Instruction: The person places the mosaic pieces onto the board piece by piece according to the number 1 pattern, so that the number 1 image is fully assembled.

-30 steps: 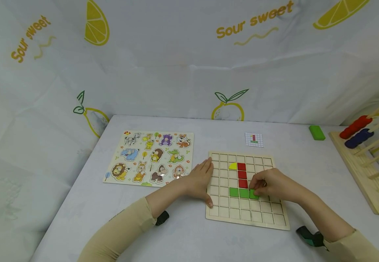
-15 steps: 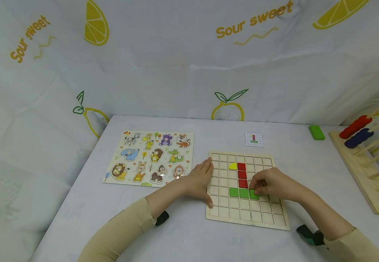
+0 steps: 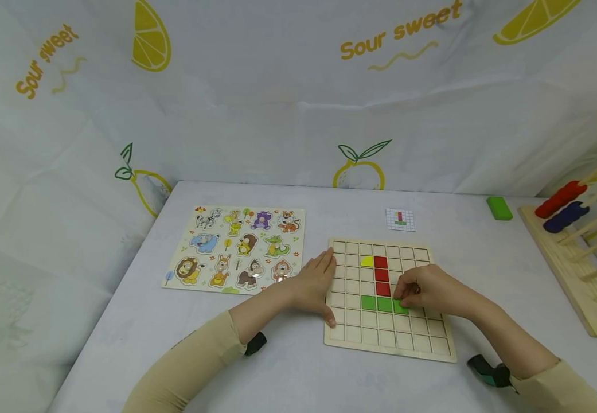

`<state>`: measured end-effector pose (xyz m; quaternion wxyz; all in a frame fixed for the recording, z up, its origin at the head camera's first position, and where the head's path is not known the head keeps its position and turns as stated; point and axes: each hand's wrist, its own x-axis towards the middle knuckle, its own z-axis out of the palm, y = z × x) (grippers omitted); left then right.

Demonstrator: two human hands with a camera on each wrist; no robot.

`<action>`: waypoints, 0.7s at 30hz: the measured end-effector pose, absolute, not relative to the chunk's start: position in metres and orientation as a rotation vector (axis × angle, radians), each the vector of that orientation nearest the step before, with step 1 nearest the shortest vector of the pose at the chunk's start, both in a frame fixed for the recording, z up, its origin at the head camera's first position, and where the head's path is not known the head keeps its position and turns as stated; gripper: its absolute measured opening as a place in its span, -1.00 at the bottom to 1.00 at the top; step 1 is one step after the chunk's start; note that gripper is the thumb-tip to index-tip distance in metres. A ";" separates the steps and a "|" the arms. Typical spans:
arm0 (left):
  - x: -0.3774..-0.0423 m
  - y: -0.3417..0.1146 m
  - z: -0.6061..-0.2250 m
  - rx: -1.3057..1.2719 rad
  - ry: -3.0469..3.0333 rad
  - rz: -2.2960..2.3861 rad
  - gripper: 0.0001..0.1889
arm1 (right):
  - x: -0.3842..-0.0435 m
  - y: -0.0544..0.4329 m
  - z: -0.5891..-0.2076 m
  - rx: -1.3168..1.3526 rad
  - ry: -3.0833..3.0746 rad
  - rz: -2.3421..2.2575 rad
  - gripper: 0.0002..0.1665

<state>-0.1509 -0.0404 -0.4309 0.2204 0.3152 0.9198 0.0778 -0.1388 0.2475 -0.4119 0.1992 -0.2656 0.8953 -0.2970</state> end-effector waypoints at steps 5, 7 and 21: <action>-0.151 -0.040 -0.431 0.876 2.544 0.214 0.45 | -0.139 0.248 -0.414 -0.737 2.502 -0.836 -0.85; -0.151 -0.040 -0.431 0.875 2.545 0.214 0.45 | -0.139 0.248 -0.414 -0.738 2.499 -0.838 -0.85; -0.150 -0.039 -0.431 0.867 2.537 0.214 0.44 | -0.140 0.258 -0.408 -0.680 2.629 -0.803 -0.93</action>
